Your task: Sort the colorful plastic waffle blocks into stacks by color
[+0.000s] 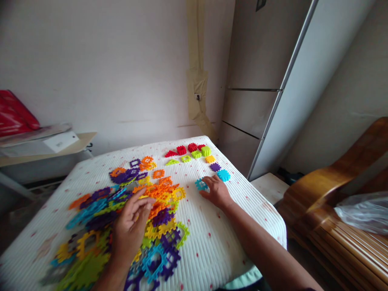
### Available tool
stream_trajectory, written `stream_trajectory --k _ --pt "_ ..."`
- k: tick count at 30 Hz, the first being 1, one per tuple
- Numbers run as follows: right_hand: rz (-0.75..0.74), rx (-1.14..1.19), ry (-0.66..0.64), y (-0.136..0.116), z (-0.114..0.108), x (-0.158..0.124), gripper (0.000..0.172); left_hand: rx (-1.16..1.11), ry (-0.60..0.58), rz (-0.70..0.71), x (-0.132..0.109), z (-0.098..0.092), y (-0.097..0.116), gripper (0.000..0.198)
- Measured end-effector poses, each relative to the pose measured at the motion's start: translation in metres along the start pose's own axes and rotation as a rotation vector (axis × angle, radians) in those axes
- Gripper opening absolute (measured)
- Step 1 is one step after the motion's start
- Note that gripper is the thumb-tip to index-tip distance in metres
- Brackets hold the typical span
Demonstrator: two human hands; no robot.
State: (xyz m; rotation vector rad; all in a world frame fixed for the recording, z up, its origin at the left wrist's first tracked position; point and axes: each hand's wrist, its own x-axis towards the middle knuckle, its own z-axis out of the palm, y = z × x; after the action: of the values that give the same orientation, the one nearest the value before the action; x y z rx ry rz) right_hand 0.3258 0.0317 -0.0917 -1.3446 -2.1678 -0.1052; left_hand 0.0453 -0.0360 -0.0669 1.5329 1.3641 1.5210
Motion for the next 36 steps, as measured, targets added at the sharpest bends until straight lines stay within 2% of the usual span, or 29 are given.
stream_trajectory --k 5,13,21,30,36 --pt "0.008 -0.063 -0.046 0.004 0.0 0.003 0.033 0.025 0.005 0.037 0.001 -0.001 -0.002 0.047" --pt "0.039 -0.093 0.029 0.017 -0.008 -0.008 0.03 0.058 0.0 0.064 0.001 -0.003 -0.004 0.045" --pt "0.062 -0.077 0.009 0.011 -0.006 -0.008 0.03 0.076 -0.002 0.068 0.002 -0.005 -0.007 0.044" --pt "0.1 -0.106 -0.086 0.003 -0.008 -0.017 0.035 0.09 0.008 0.095 0.003 -0.004 -0.007 0.045" --pt "0.03 -0.081 -0.149 -0.012 0.001 -0.009 0.035 0.112 0.024 0.123 0.003 -0.003 -0.007 0.044"
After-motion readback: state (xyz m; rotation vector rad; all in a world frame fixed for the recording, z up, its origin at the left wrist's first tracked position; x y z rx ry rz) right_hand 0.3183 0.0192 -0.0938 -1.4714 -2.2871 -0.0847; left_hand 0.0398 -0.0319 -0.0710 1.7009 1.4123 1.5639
